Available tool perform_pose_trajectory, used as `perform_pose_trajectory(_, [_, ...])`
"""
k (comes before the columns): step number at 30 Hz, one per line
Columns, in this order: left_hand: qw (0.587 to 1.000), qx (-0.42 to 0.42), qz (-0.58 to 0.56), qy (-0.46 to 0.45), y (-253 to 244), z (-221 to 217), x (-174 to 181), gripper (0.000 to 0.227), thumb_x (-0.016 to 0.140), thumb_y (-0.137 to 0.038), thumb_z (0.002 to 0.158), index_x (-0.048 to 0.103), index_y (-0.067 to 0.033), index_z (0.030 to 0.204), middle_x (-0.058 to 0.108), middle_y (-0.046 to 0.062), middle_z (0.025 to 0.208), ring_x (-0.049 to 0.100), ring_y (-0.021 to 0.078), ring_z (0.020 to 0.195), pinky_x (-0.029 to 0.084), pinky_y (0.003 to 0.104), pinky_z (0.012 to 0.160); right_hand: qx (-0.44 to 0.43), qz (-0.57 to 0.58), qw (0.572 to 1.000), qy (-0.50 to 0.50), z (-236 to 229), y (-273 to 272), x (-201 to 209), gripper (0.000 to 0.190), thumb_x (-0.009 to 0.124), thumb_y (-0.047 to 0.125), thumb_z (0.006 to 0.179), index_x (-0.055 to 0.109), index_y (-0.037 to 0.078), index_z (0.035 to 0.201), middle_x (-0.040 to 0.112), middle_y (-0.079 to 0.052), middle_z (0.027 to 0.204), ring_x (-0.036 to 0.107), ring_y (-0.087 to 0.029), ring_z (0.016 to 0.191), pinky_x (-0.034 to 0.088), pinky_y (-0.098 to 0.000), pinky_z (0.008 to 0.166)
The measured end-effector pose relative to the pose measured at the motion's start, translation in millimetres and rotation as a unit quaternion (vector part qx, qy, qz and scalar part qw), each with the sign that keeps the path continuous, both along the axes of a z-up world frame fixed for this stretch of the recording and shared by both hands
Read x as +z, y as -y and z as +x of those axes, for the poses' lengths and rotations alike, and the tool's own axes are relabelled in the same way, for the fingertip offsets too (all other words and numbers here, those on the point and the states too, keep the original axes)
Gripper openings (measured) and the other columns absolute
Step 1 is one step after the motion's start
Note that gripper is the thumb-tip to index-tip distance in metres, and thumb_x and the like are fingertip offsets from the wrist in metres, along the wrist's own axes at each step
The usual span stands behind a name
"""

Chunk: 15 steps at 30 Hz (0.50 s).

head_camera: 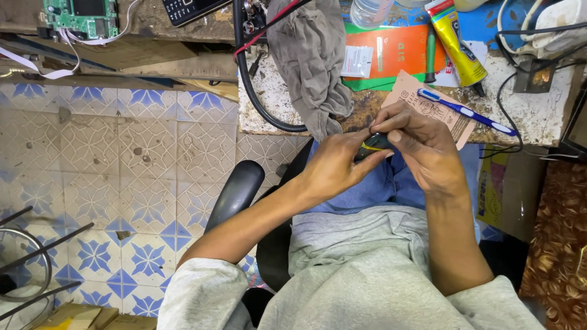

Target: The person sits in a chair and cleans a smartphone with a cloth. They wipe the back and sides of the device, which is secured with yellow rubber bands, and then inspect the screen.

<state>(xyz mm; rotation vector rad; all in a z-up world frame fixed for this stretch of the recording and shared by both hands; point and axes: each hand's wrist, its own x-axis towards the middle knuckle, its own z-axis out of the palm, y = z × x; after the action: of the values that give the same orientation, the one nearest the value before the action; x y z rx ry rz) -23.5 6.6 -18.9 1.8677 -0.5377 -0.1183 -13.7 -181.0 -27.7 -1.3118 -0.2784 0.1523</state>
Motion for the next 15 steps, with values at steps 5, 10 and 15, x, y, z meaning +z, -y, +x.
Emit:
perform_pose_trajectory(5, [0.991,0.044,-0.097,-0.086,3.1,4.7,9.1,0.022,0.073,-0.026,0.091,0.07,-0.0052,0.096,0.073,0.018,0.079,0.074,0.0366,0.084,0.056,0.041,0.068,-0.059,0.101,0.99,-0.074,4.5,11.1,-12.7,0.034,0.054,-0.013,0.078,0.063,-0.011,0.11,0.062,-0.027,0.112,0.066,-0.035,0.113,0.055,-0.0423,0.094])
perform_pose_trajectory(10, [0.928,0.204,-0.246,-0.193,-0.3,16.5,-1.7,0.016,0.083,-0.028,0.085,0.075,-0.0139,0.085,0.072,0.002,0.068,0.069,0.0067,0.067,0.057,0.026,0.063,-0.05,0.043,0.995,-0.075,0.1,-5.2,13.9,0.078,0.044,-0.016,0.072,0.048,-0.001,0.148,0.065,-0.015,0.126,0.066,-0.023,0.119,0.058,-0.0339,0.09])
perform_pose_trajectory(15, [0.784,0.398,-0.451,-0.154,-21.5,39.4,-11.9,0.028,0.076,-0.031,0.091,0.066,-0.0112,0.075,0.068,0.009,0.058,0.069,0.0164,0.047,0.056,0.026,0.049,0.105,0.031,0.988,-0.11,-20.6,-17.8,-10.9,0.05,0.055,0.001,0.095,0.048,-0.014,0.142,0.067,-0.031,0.109,0.074,-0.035,0.085,0.063,-0.0446,0.068])
